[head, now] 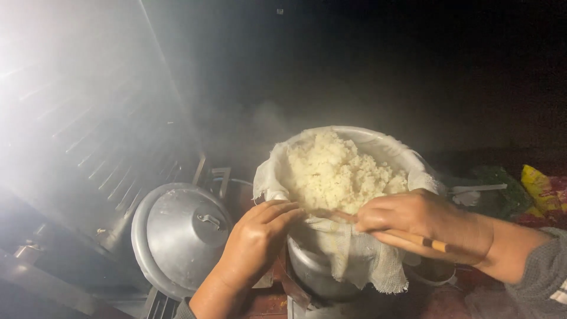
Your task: The person scoops steamed rice from a large steamer into a styrofoam container using chopsticks. They then add sliced sausage, fried egg, and noodles from metal trays, and drizzle sauce over the contents before closing the container.
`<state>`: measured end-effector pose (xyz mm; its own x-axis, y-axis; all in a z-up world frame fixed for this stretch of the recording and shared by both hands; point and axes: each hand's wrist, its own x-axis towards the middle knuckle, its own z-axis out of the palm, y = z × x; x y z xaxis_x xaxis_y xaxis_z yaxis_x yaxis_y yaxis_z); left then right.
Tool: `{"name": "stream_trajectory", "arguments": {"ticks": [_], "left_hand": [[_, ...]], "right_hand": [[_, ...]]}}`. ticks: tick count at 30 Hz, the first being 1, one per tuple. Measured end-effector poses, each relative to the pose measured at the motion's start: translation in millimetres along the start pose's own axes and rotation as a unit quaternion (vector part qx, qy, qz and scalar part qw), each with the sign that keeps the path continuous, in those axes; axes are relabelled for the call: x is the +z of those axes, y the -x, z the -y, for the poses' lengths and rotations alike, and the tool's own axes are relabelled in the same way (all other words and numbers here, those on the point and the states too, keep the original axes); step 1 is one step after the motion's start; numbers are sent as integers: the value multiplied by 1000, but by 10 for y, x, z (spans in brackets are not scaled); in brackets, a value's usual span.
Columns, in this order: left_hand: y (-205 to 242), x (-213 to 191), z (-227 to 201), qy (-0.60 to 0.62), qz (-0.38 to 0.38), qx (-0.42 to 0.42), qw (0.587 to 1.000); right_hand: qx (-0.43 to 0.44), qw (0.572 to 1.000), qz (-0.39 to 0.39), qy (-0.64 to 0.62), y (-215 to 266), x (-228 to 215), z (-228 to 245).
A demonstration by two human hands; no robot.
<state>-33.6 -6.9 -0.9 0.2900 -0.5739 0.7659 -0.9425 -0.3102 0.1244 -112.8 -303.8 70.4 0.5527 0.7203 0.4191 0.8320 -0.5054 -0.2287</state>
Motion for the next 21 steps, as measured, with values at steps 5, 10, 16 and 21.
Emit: {"name": "stream_trajectory", "arguments": {"ticks": [5, 10, 16, 21], "left_hand": [[30, -44, -84, 5, -24, -22, 999], [181, 53, -33, -14, -33, -53, 998], [158, 4, -116, 116, 16, -230, 966], [89, -15, -174, 113, 12, -228, 967]], "right_hand": [[67, 994, -83, 22, -100, -250, -309], [184, 968, -137, -97, -241, -455, -537], [412, 890, -122, -151, -533, -819, -127], [385, 903, -7, -192, -770, -262, 21]]}}
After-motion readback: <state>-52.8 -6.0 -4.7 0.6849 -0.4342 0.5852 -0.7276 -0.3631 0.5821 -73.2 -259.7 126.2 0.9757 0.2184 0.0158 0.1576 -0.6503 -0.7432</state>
